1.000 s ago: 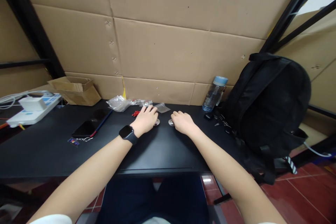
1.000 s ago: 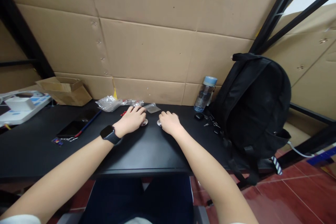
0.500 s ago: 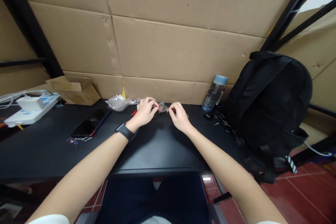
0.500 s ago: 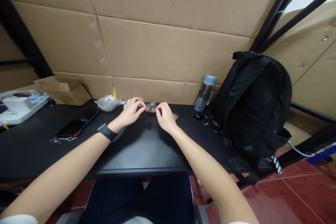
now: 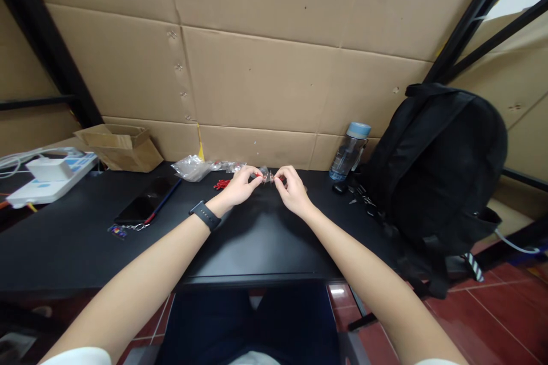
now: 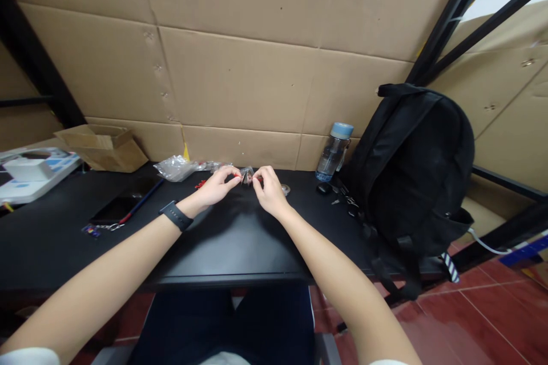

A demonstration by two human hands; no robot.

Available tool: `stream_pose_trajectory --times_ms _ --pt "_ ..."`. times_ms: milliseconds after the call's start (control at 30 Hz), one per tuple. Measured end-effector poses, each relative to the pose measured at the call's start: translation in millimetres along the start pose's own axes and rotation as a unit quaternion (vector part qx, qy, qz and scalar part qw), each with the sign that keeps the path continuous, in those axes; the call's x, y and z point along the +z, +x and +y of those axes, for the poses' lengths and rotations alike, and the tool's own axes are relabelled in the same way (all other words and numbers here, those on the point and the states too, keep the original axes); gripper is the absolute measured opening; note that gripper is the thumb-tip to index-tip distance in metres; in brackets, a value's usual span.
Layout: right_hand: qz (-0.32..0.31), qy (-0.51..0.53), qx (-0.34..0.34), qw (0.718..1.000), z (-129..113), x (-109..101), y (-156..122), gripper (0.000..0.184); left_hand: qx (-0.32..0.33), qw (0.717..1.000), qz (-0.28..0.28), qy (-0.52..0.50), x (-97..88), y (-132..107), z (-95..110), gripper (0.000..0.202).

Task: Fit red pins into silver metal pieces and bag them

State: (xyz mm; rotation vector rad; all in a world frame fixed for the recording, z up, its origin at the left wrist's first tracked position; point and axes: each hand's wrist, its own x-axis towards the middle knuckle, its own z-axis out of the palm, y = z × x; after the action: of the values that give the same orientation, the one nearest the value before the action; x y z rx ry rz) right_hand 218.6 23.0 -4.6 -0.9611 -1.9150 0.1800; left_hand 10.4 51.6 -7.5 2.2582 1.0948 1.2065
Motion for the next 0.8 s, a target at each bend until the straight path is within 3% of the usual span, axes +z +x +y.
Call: stream_pose_trajectory --times_ms 533,667,800 --pt "0.009 0.027 -0.008 1.0 -0.2 5.9 -3.3 0.01 -0.01 0.999 0.012 -0.037 13.7 -1.9 -0.2 0.014" --pt "-0.007 0.164 0.082 0.983 1.5 10.4 -3.2 0.017 -0.013 1.0 0.012 -0.019 12.8 -2.8 1.7 0.013" --pt "-0.039 0.327 0.187 0.926 0.1 12.8 -3.1 0.03 -0.018 1.0 0.017 -0.002 12.7 -3.7 3.2 0.012"
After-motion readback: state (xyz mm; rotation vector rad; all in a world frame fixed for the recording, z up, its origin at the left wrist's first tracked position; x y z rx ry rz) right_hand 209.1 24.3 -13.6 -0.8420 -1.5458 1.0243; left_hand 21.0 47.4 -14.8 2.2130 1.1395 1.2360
